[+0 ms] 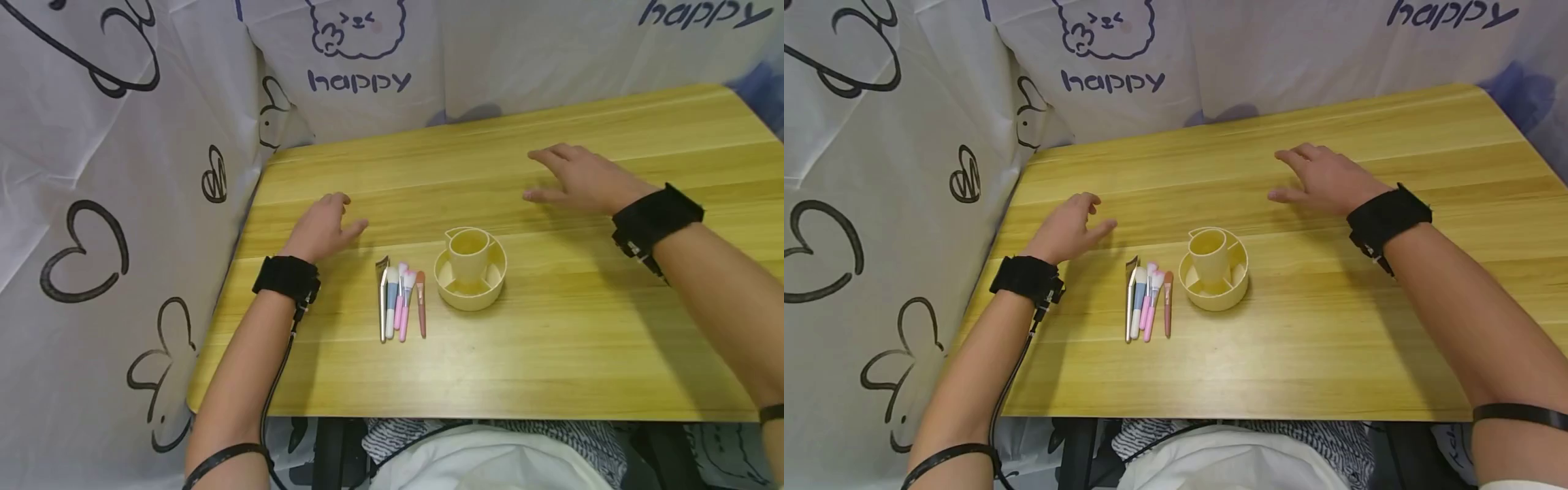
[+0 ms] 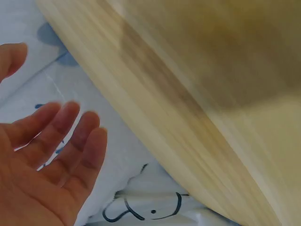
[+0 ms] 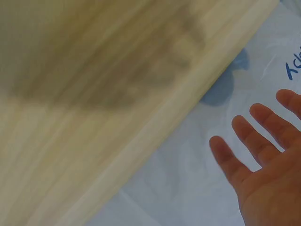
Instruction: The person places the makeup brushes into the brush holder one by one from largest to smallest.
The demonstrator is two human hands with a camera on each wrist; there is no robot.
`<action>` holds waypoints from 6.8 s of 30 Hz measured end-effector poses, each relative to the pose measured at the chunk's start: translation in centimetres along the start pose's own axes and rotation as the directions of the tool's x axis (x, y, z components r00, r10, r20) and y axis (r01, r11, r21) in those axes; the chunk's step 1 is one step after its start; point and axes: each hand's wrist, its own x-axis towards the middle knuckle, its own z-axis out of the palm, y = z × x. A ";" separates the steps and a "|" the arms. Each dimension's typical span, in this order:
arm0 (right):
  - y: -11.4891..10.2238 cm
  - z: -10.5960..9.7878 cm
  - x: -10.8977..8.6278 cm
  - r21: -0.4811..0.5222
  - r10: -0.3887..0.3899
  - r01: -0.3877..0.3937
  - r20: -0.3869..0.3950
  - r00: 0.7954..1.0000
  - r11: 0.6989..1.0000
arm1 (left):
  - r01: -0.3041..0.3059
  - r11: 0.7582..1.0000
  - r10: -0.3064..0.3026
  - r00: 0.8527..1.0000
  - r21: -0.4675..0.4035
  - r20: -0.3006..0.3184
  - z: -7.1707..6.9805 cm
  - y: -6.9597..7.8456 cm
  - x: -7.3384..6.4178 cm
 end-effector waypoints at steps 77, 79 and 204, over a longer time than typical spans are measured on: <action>-8.4 8.7 -3.3 0.576 -0.152 0.104 0.035 0.988 0.810 | 0.160 0.828 -0.025 0.968 -0.537 0.249 5.2 1.1 -3.3; -8.3 9.1 -3.4 0.600 -0.152 0.096 0.043 0.987 0.794 | 0.152 0.836 -0.018 0.968 -0.528 0.249 5.3 1.2 -3.4; -7.3 10.2 -3.8 0.824 -0.195 0.112 -0.003 0.981 0.555 | -0.130 0.611 -0.056 0.977 -0.781 -0.206 6.2 3.3 -3.9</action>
